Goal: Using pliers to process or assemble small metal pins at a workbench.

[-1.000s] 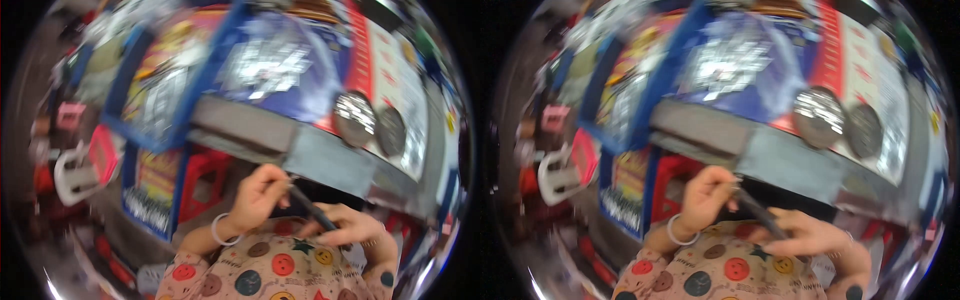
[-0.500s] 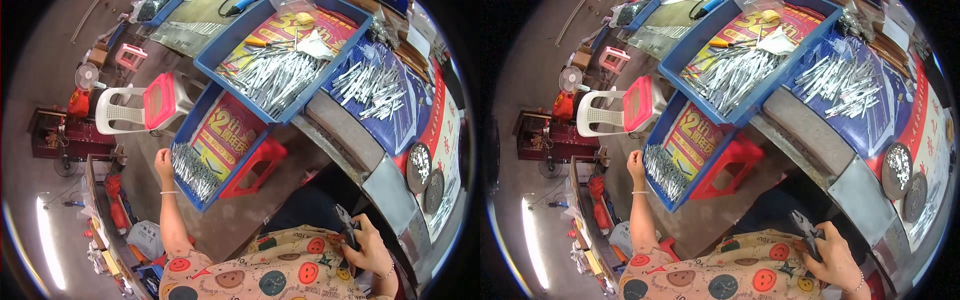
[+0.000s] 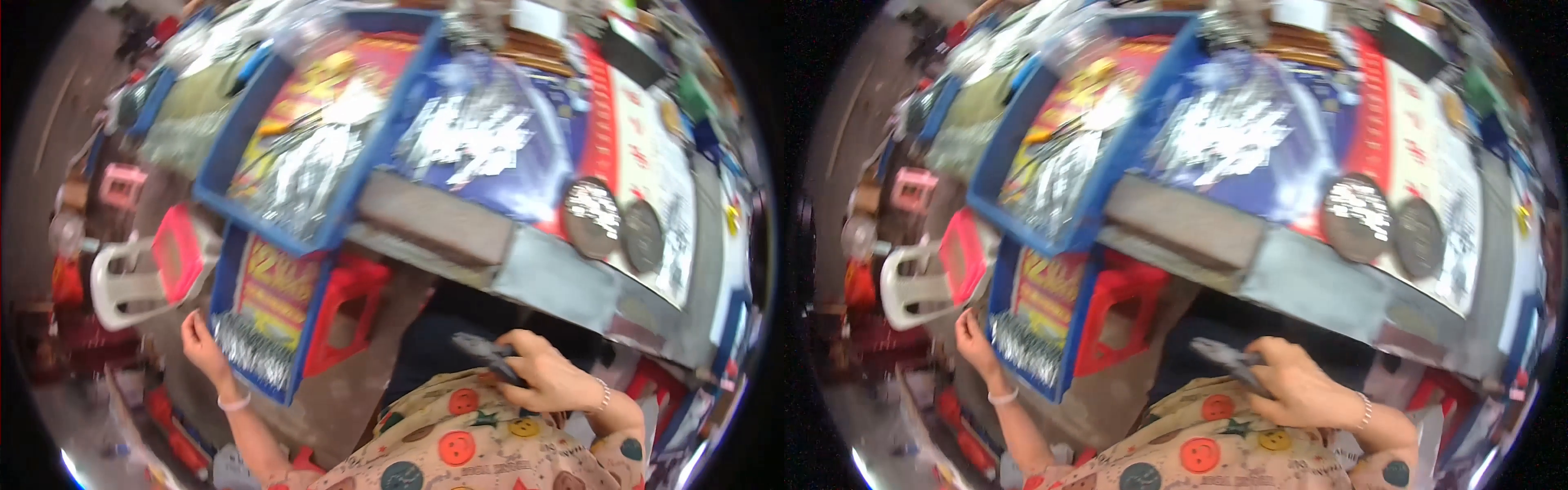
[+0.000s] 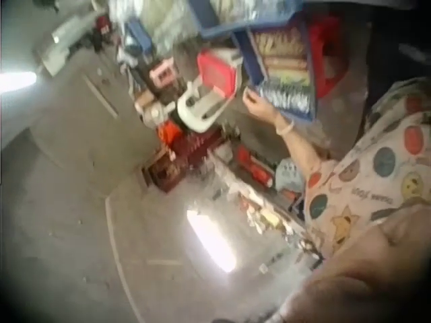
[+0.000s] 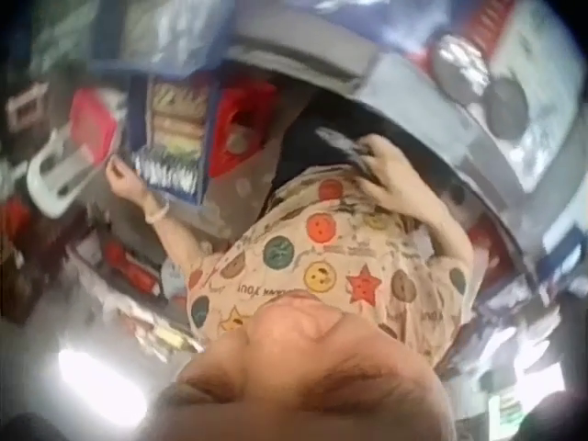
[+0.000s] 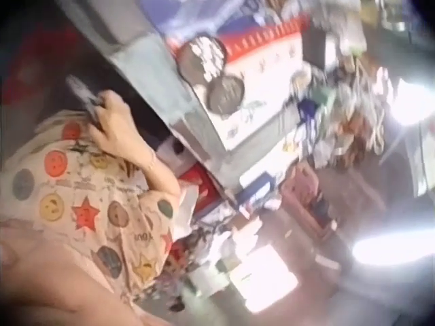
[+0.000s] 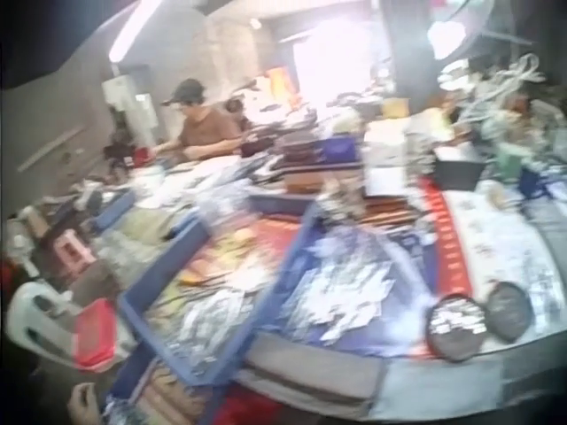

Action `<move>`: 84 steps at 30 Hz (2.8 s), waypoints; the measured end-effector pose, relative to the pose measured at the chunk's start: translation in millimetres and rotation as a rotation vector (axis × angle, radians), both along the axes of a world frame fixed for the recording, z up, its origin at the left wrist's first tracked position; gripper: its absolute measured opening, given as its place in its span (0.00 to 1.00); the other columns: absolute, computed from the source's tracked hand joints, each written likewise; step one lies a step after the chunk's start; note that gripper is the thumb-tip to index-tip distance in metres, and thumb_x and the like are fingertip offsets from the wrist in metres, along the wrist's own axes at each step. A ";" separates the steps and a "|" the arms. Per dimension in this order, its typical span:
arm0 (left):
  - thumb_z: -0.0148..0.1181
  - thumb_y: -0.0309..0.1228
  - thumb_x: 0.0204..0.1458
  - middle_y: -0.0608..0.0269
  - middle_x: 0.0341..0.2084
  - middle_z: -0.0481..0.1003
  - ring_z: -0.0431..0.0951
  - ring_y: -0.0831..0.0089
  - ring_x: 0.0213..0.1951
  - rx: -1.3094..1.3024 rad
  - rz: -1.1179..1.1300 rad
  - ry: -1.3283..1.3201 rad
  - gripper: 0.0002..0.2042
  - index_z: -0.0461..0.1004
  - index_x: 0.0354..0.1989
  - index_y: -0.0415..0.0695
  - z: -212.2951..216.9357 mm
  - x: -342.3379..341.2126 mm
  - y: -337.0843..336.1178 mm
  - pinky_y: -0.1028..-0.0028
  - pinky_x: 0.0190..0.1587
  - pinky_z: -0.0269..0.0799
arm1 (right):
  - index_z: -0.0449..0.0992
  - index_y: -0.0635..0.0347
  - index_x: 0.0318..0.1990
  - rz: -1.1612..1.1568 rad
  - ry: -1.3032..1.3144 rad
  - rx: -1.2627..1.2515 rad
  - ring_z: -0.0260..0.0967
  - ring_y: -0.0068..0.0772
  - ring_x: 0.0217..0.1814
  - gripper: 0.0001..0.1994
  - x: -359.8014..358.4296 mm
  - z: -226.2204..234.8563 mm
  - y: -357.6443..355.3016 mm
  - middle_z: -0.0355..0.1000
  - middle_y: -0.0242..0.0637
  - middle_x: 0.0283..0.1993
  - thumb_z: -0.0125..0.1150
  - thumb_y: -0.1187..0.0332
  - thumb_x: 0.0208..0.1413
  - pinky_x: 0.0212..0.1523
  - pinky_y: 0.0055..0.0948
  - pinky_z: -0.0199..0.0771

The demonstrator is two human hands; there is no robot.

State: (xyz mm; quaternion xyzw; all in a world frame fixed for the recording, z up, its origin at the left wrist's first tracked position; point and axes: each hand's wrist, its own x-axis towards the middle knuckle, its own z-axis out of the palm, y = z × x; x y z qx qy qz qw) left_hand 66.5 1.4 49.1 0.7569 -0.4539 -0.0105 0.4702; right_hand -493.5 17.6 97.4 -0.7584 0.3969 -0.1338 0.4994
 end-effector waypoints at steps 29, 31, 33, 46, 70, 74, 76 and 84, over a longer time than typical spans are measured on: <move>0.64 0.29 0.50 0.50 0.28 0.73 0.75 0.51 0.33 0.111 -1.068 -0.479 0.09 0.71 0.30 0.38 19.6 -452.2 -262.0 0.57 0.37 0.70 | 0.77 0.70 0.34 -0.322 -0.133 -0.004 0.70 0.52 0.43 0.14 -64.1 -31.2 70.8 0.68 0.52 0.46 0.60 0.63 0.53 0.43 0.43 0.74; 0.63 0.28 0.53 0.50 0.26 0.75 0.76 0.50 0.30 -0.019 -1.075 -0.299 0.08 0.70 0.31 0.38 33.0 -451.8 -253.6 0.61 0.34 0.71 | 0.77 0.69 0.34 -0.325 -0.121 0.030 0.70 0.52 0.44 0.14 -62.6 -29.2 69.1 0.67 0.51 0.48 0.61 0.62 0.54 0.43 0.42 0.74; 0.61 0.27 0.56 0.54 0.25 0.77 0.78 0.66 0.27 -0.085 -1.043 -0.050 0.08 0.69 0.33 0.38 53.0 -448.5 -235.6 0.68 0.31 0.71 | 0.77 0.69 0.33 -0.343 -0.144 -0.024 0.70 0.51 0.43 0.14 -60.4 -24.2 65.6 0.67 0.51 0.49 0.62 0.62 0.54 0.43 0.42 0.74; 0.53 0.28 0.64 0.58 0.35 0.73 0.74 0.74 0.37 -0.010 -1.393 0.824 0.06 0.67 0.41 0.38 3.4 -397.7 -119.2 0.74 0.44 0.72 | 0.74 0.68 0.25 -0.471 0.111 -0.389 0.71 0.45 0.27 0.14 -44.6 25.2 -10.6 0.69 0.50 0.46 0.69 0.65 0.49 0.29 0.37 0.73; 0.53 0.30 0.64 0.56 0.35 0.72 0.72 0.76 0.29 0.068 -1.368 1.451 0.07 0.66 0.41 0.39 5.3 -386.4 -102.2 0.78 0.33 0.70 | 0.79 0.62 0.30 -0.320 0.399 -0.423 0.69 0.40 0.37 0.12 -33.9 76.9 -39.3 0.65 0.41 0.41 0.71 0.62 0.46 0.32 0.37 0.73; 0.50 0.30 0.66 0.59 0.35 0.71 0.72 0.76 0.25 0.339 -1.177 1.657 0.06 0.66 0.41 0.41 17.5 -384.1 -79.2 0.78 0.28 0.69 | 0.79 0.60 0.30 -0.238 0.439 -0.412 0.64 0.41 0.41 0.15 -41.2 56.1 -20.6 0.62 0.41 0.41 0.72 0.58 0.43 0.33 0.35 0.70; 0.50 0.30 0.66 0.60 0.35 0.71 0.72 0.76 0.24 0.410 -1.146 1.650 0.06 0.66 0.41 0.41 23.6 -383.1 -69.4 0.78 0.27 0.69 | 0.79 0.59 0.29 -0.226 0.430 -0.431 0.63 0.40 0.40 0.15 -43.5 51.1 -15.2 0.61 0.40 0.40 0.73 0.58 0.41 0.33 0.34 0.69; 0.50 0.31 0.66 0.64 0.34 0.71 0.73 0.77 0.22 0.494 -1.145 1.460 0.06 0.66 0.40 0.41 32.9 -389.3 -50.6 0.79 0.24 0.69 | 0.77 0.55 0.27 -0.227 0.455 -0.498 0.61 0.36 0.39 0.15 -52.9 42.4 1.7 0.58 0.37 0.37 0.73 0.56 0.37 0.33 0.31 0.65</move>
